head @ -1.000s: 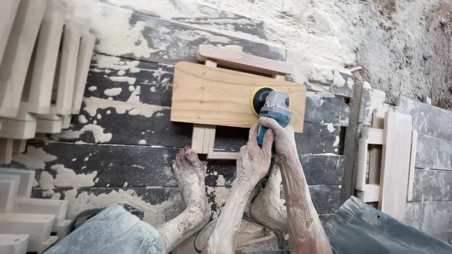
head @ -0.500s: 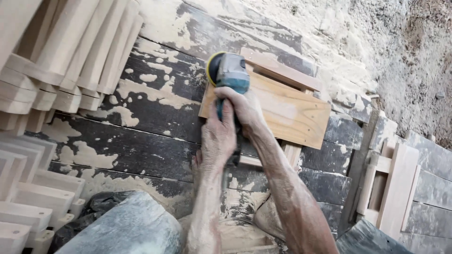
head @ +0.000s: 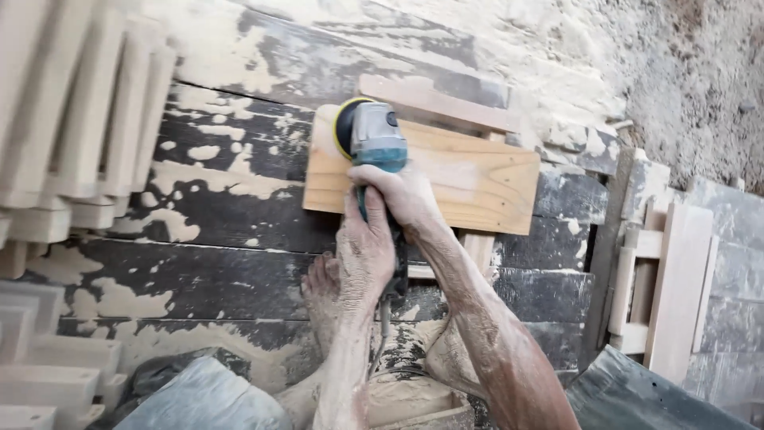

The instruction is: A person uses a handheld power sander to smooth the surfaces and edges of a wooden component while sitting on the floor of a workshop.

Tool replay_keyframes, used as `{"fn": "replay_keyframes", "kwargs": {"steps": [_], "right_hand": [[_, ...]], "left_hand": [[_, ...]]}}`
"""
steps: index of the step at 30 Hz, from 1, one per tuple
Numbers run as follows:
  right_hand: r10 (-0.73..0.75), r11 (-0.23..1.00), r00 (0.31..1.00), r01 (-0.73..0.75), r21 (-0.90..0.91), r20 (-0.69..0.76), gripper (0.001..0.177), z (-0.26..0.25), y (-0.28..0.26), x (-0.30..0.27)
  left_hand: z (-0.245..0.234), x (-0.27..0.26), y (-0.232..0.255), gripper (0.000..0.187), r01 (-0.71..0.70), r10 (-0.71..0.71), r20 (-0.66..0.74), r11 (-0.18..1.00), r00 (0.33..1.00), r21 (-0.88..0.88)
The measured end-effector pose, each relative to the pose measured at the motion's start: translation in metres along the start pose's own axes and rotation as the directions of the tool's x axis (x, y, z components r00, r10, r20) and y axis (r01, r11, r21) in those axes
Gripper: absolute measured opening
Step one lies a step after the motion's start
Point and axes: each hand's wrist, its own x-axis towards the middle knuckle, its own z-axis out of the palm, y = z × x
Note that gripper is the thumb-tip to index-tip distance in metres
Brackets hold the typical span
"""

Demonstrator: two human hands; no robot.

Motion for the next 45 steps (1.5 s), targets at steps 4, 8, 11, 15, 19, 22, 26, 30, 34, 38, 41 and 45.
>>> {"fn": "replay_keyframes", "kwargs": {"steps": [4, 8, 11, 15, 19, 22, 26, 30, 34, 38, 41, 45], "right_hand": [[0.029, 0.998, 0.997, -0.025, 0.06, -0.07, 0.029, -0.066, 0.026, 0.009], [0.018, 0.987, 0.989, 0.007, 0.161, -0.15, 0.023, -0.123, 0.05, 0.016], [0.011, 0.978, 0.979, 0.031, 0.205, -0.203, 0.022, -0.164, 0.073, 0.018], [0.089, 0.956, 0.939, 0.012, 0.292, -0.332, 0.021, -0.202, 0.061, -0.002], [0.093, 0.935, 0.905, 0.064, 0.348, -0.415, 0.028, -0.234, 0.082, 0.018], [0.119, 0.917, 0.888, 0.073, 0.393, -0.443, 0.02, -0.228, 0.078, 0.013], [0.081, 0.981, 0.889, 0.008, 0.194, -0.45, 0.053, -0.182, 0.076, 0.023], [-0.044, 0.963, 0.962, 0.112, 0.246, -0.268, 0.023, -0.079, 0.043, 0.018], [-0.037, 0.967, 0.995, 0.059, 0.247, -0.093, 0.029, 0.017, -0.025, -0.033], [-0.054, 0.997, 0.992, 0.047, 0.068, 0.113, 0.047, 0.038, -0.04, -0.032], [-0.068, 0.996, 0.996, 0.064, 0.064, 0.065, 0.042, 0.007, -0.023, -0.022], [-0.109, 0.966, 0.985, 0.136, 0.218, -0.134, 0.04, -0.081, -0.013, -0.02]], "left_hand": [[0.055, -0.013, 0.011, 0.072, 0.001, -0.001, 0.122, 1.0, 0.993, 0.0], [0.113, -0.016, 0.016, 0.072, -0.025, 0.013, 0.217, 0.998, 0.976, 0.056], [0.151, -0.02, 0.016, 0.071, -0.029, -0.002, 0.279, 0.994, 0.96, 0.108], [0.196, -0.023, 0.027, 0.07, -0.079, -0.013, 0.434, 0.978, 0.901, 0.194], [0.22, -0.02, 0.037, 0.073, -0.13, 0.007, 0.493, 0.968, 0.87, 0.216], [0.225, -0.015, 0.034, 0.075, -0.177, 0.008, 0.522, 0.945, 0.853, 0.275], [0.16, -0.015, 0.035, 0.075, -0.129, 0.007, 0.471, 0.965, 0.882, 0.228], [0.06, -0.011, 0.03, 0.072, -0.05, -0.006, 0.279, 0.979, 0.96, 0.196], [-0.021, 0.007, 0.015, 0.071, -0.002, -0.015, 0.083, 0.979, 0.996, 0.205], [-0.038, 0.021, -0.003, 0.073, -0.128, 0.143, -0.112, 0.983, 0.983, 0.133], [-0.007, 0.004, 0.015, 0.074, -0.042, 0.052, -0.079, 0.992, 0.995, 0.117], [0.075, -0.006, 0.024, 0.07, 0.005, -0.019, 0.095, 0.99, 0.995, 0.139]]}}
